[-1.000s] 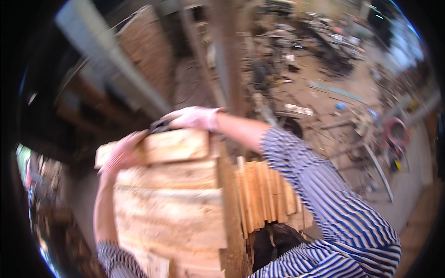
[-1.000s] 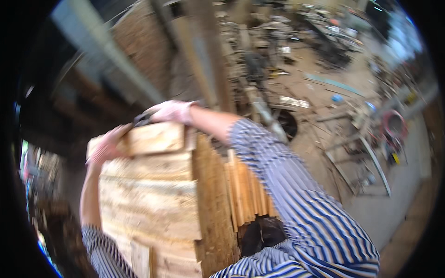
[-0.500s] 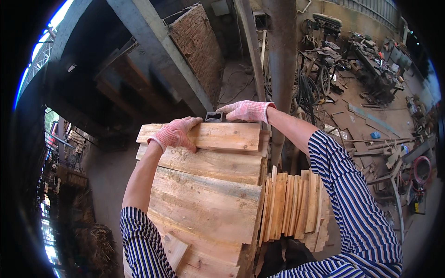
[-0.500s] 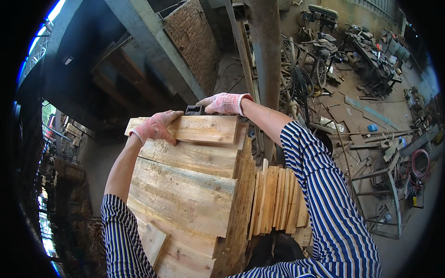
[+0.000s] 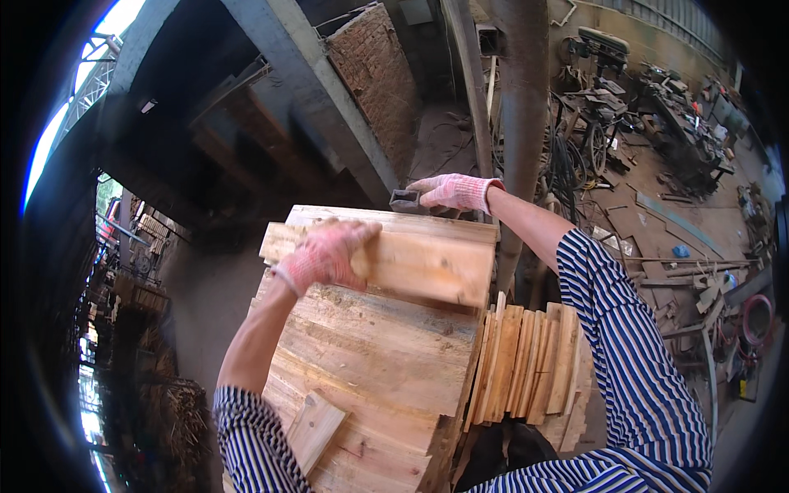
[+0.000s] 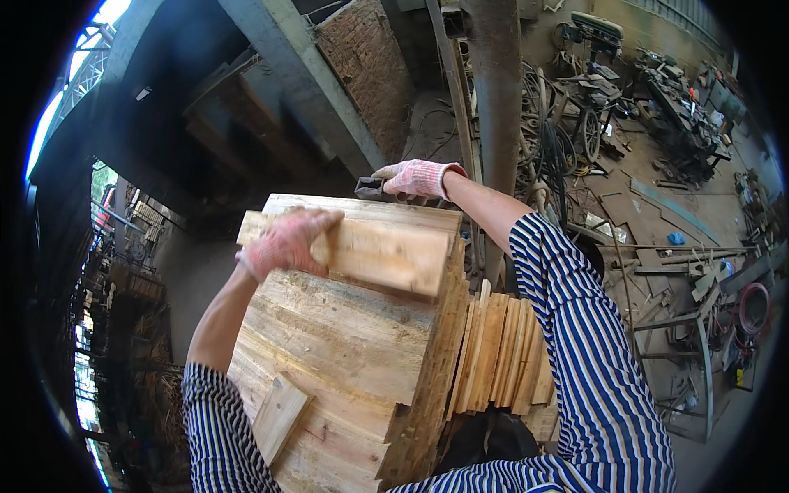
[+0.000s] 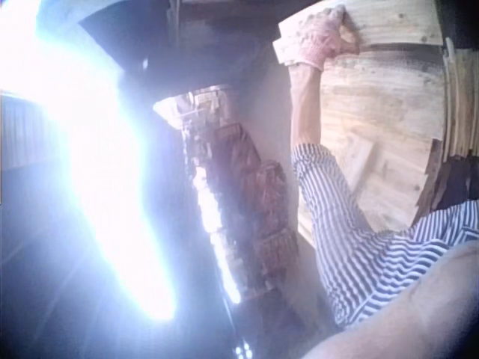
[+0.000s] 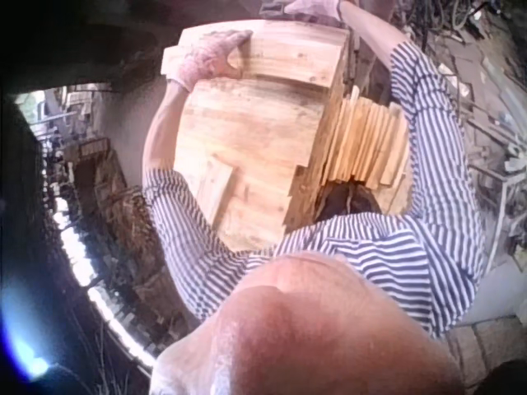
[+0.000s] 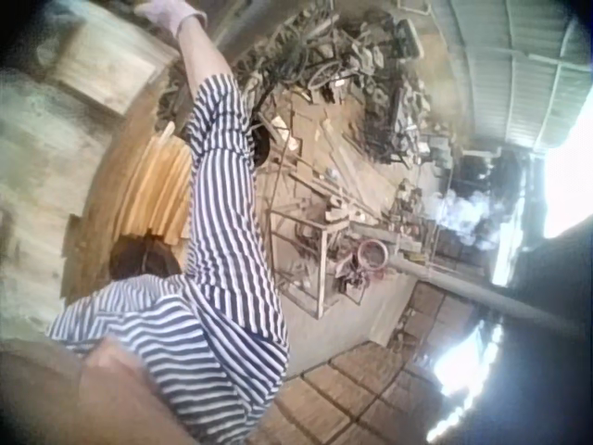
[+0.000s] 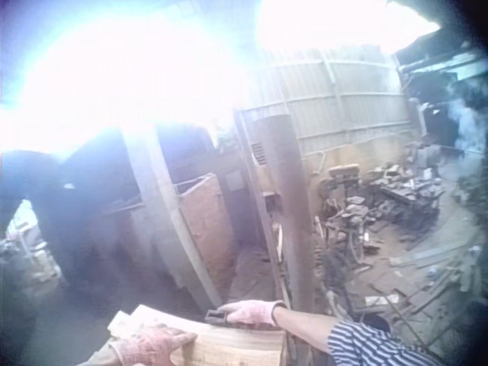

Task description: The person picks up wooden planks from a large pile and stacks them neatly on a metal rack. They wear pink gloves and handle the wood by hand, repeatedly lifting and placing the planks to build a vertical stack.

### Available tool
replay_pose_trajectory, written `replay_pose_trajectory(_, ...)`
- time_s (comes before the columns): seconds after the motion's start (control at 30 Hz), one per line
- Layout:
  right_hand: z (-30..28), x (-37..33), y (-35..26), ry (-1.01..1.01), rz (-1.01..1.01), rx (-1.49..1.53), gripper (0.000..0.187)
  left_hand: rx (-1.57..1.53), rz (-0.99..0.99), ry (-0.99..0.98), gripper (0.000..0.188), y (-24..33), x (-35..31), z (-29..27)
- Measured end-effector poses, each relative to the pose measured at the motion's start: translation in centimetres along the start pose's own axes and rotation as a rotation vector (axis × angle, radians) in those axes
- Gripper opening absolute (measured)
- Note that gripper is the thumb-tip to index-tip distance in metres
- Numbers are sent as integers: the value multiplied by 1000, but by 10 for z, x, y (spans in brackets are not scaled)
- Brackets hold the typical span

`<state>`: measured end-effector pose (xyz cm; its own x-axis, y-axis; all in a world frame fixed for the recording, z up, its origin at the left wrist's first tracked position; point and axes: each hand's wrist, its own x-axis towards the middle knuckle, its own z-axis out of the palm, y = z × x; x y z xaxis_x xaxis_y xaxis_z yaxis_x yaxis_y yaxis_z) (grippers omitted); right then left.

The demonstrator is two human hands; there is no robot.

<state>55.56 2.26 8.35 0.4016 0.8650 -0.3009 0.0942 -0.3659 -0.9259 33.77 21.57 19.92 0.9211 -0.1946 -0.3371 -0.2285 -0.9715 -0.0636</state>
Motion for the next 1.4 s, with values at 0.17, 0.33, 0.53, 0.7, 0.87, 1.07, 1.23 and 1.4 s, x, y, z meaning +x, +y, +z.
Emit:
replay_pose_trajectory(0.17,8,-6,-4,55,-2,39,60,110,130,-332,110,75,-95,14)
replay_pose_trajectory(0.33,9,1,3,52,-29,40,63,-383,19,-14,93,9,-68,35)
replay_pose_trajectory(0.53,-1,22,12,-26,-106,-22,71,-297,-184,518,52,-103,64,79)
replay_pose_trajectory(0.7,1,9,-6,-37,18,-47,80,-178,-274,543,45,-112,77,121)
replay_pose_trajectory(0.87,10,4,-18,100,-80,-532,82,-229,-184,666,34,-105,71,114)
replay_pose_trajectory(1.07,5,28,5,81,-198,-595,84,-407,-220,698,59,-43,90,114)
replay_pose_trajectory(1.23,-19,33,40,-229,-203,-126,82,-372,-290,568,79,10,100,115)
replay_pose_trajectory(1.4,-43,59,82,-494,-328,62,83,-428,-251,540,78,22,104,102)
